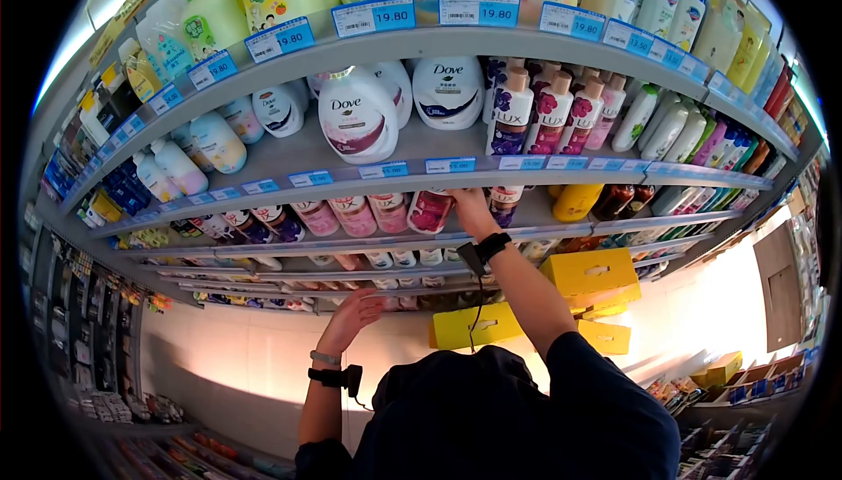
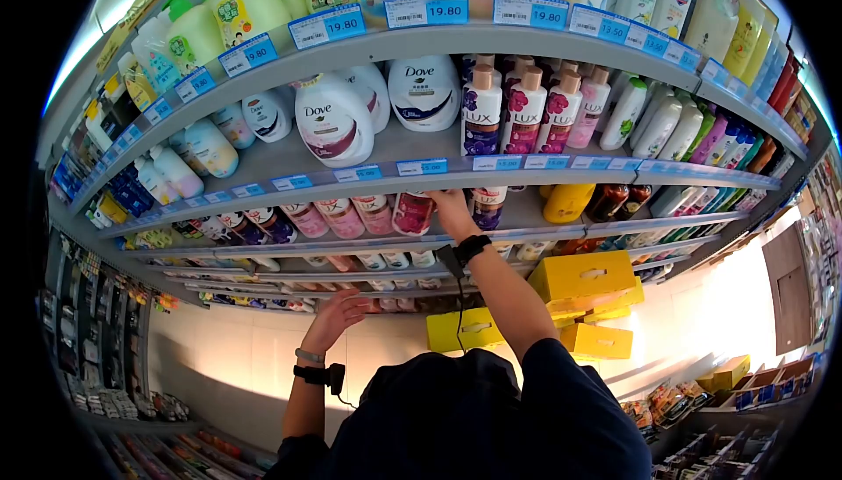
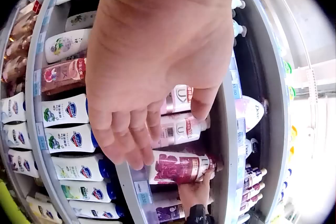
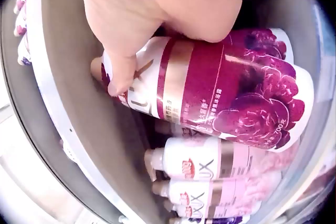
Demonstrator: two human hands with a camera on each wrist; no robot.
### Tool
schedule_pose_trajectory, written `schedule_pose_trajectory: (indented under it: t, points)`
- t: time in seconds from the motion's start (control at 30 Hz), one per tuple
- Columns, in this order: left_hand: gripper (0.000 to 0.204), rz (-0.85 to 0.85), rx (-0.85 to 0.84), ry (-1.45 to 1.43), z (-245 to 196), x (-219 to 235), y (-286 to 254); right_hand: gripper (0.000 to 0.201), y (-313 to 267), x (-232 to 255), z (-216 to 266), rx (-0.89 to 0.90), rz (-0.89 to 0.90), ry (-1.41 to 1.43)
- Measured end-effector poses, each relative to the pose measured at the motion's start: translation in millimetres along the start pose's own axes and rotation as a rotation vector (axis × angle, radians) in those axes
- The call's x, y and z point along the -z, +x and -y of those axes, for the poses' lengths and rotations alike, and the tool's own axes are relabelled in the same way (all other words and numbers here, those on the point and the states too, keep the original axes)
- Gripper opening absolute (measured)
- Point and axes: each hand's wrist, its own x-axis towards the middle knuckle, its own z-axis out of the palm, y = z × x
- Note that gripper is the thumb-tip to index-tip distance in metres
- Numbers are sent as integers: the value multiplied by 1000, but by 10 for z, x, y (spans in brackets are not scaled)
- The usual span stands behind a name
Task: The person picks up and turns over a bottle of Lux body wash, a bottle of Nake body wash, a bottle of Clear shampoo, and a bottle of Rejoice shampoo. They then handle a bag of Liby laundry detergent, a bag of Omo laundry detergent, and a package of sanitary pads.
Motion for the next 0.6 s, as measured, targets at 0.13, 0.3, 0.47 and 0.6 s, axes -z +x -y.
schedule_pose_trajectory:
  t: [0.13,0.3,0.47,0.6]
  points:
    - [49,-1,28,32,-10,-122,-25,28,-118,41,257,132,72,-301]
    - [48,12,62,28,171,-30,21,37,-212,155,310,100,117,-292]
    - [47,66,93,52,132,-80,133,45,-179,236,172,19,71,-334]
    - [30,110,61,35,243,-115,310,45,-204,169,135,75,57,-270]
